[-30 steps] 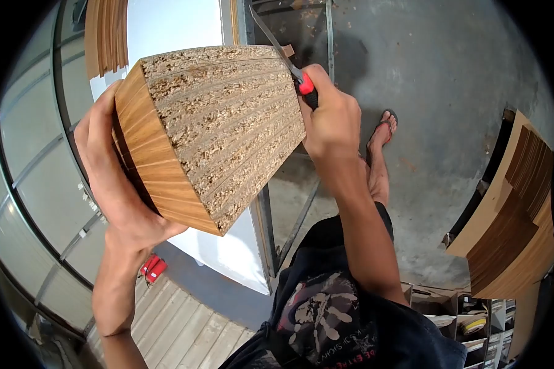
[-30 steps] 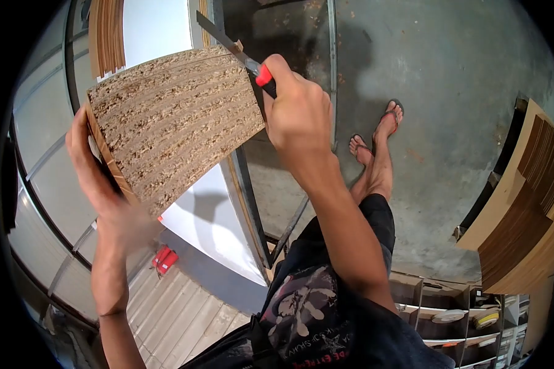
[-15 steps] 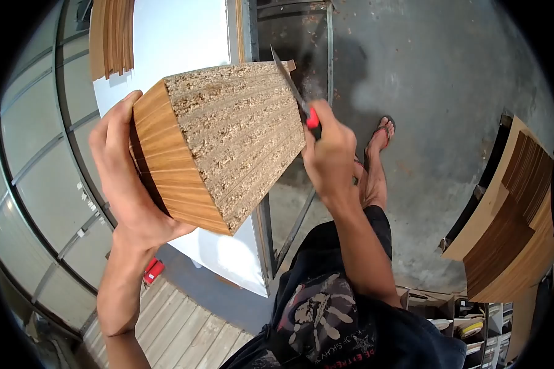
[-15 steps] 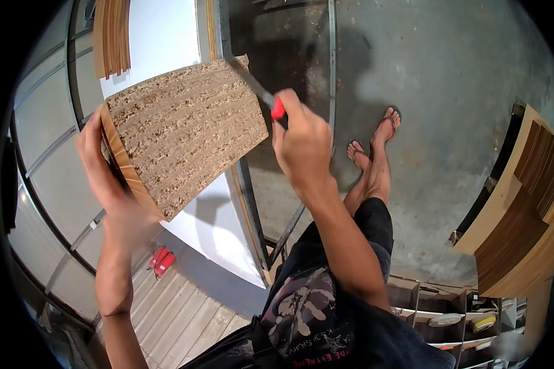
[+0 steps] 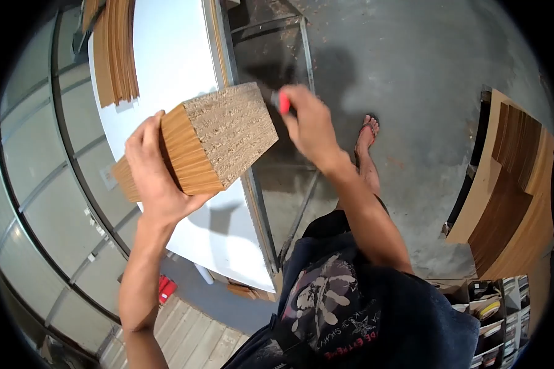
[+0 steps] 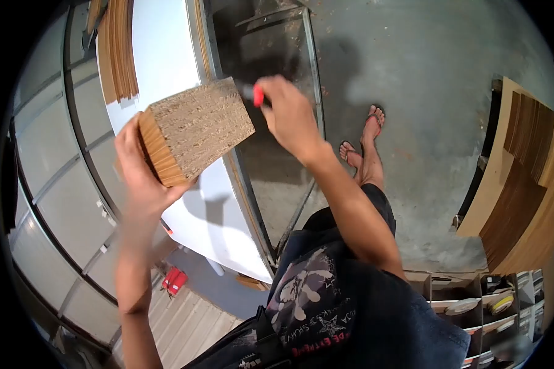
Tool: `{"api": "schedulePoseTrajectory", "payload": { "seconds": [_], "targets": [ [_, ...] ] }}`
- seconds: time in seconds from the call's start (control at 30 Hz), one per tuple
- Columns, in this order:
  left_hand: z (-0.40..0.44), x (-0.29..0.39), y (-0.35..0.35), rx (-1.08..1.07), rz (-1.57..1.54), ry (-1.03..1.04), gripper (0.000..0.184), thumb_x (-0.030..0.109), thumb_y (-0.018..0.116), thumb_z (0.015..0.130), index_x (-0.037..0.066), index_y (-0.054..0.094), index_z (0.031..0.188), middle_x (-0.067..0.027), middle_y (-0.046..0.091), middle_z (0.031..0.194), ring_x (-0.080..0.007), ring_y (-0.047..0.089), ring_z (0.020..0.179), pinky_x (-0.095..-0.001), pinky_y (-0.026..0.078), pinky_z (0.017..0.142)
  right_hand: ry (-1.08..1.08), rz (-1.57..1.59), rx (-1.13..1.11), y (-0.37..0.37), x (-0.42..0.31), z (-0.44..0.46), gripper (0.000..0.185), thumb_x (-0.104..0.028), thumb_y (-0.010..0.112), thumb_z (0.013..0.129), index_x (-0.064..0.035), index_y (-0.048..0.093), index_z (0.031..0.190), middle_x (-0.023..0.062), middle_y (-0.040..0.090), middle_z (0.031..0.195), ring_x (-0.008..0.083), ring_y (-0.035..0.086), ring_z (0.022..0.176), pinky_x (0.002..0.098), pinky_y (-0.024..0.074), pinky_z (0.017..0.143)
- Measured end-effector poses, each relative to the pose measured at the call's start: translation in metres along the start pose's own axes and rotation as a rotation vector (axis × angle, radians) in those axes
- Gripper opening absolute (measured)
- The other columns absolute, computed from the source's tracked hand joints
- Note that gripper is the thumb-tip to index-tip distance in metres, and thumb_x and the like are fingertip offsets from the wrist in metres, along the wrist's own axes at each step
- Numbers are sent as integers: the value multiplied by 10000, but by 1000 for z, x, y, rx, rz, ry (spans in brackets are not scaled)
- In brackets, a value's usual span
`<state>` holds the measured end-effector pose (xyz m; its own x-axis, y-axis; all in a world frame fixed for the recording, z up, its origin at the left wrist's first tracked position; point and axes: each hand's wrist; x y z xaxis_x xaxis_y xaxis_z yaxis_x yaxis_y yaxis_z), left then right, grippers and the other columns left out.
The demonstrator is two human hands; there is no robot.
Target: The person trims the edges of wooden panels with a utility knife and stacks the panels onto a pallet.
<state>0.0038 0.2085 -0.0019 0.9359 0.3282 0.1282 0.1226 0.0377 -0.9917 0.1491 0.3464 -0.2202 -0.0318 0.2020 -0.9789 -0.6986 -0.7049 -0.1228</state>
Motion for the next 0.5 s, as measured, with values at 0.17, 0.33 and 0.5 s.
{"api": "schedulePoseTrajectory", "payload": {
  "seconds": [0.17, 0.33, 0.5],
  "targets": [
    [0, 3, -4, 21, 70, 13, 1143, 464, 920, 608, 24, 362, 1504, -212, 486, 1303, -381, 475, 1190, -533, 388, 999, 144, -130, -436, -74, 12, -184, 318, -38, 697, 811, -26, 642, 1124, 191, 658, 1154, 400, 631, 1084, 437, 525, 904],
    [-4, 12, -13, -30, 70, -59, 1115, 413, 914, 636, 13, 344, 1507, -221, 466, 1361, -404, 439, 1266, -545, 357, 1080, 633, -513, 32, -242, -27, -231, 183, -84, 662, 937, -64, 552, 1083, 225, 659, 902, 446, 652, 853, 475, 507, 729],
    [0, 15, -40, -67, 40, 10, 1255, 438, 934, 592, 14, 262, 1563, -212, 433, 1377, -413, 397, 1326, -606, 267, 1160, 708, -909, 103, -347, -45, -229, 172, -118, 619, 975, -60, 528, 1109, 256, 679, 922, 499, 641, 904, 553, 488, 732]
  ]
}}
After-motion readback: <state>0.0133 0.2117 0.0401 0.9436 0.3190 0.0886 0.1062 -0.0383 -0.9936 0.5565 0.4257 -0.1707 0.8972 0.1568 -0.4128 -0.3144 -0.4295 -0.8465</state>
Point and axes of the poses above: each hand's wrist, its own z-axis towards the middle knuckle, its own y-axis out of the palm, x = y × z
